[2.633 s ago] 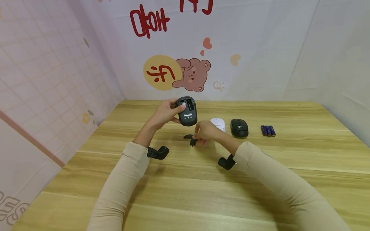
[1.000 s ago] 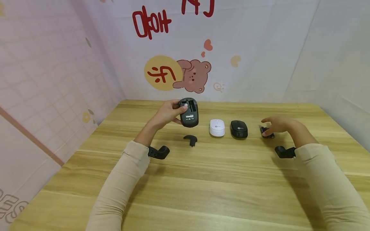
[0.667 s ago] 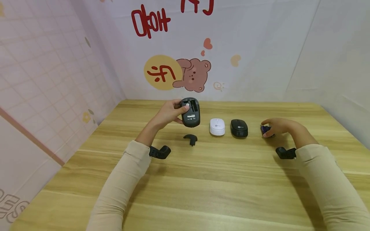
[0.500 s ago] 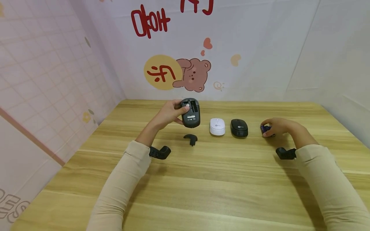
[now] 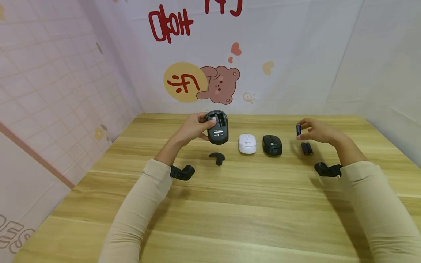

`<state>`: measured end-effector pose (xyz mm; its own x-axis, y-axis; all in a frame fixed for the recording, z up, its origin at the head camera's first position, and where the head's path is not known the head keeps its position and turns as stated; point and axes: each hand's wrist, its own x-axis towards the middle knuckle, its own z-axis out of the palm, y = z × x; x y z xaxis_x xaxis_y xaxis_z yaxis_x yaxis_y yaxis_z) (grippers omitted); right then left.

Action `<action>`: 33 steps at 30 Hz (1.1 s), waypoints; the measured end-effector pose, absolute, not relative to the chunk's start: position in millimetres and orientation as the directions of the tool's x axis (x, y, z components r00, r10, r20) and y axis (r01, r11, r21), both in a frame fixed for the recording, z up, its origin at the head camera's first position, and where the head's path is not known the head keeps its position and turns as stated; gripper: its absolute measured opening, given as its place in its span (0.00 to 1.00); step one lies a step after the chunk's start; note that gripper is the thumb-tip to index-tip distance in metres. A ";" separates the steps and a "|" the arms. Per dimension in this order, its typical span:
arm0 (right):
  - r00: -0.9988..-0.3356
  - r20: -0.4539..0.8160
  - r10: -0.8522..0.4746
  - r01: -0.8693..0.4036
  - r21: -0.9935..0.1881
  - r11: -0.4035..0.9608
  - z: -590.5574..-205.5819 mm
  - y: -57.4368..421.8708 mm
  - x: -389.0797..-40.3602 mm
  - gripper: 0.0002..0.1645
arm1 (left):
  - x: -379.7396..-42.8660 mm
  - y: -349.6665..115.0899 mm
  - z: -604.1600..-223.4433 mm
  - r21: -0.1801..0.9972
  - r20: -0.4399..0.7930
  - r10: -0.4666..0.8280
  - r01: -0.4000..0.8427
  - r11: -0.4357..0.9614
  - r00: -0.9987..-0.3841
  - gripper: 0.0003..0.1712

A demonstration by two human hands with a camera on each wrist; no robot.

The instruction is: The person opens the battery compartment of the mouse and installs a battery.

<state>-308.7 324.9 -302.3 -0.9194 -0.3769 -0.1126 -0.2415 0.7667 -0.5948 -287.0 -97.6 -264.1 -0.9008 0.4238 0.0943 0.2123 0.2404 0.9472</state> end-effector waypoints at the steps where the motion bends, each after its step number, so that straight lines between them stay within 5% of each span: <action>1: -0.922 -0.095 -0.375 -0.247 -0.602 0.759 -301.1 323.9 -308.8 0.40 | -286.6 -97.3 -264.2 0.948 0.094 0.427 0.212 0.238 -0.899 0.25; 33: -0.920 0.138 -0.366 -0.341 -0.741 0.578 -266.3 247.6 -285.2 0.21 | -283.8 -87.1 -264.4 0.946 0.097 0.446 0.221 0.236 -0.890 0.24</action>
<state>-285.2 247.6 -266.3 -0.9203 -0.3661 0.1382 -0.3412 0.5778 -0.7415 -283.8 -87.1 -264.4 -0.8900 0.4456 0.0965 0.2209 0.2362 0.9463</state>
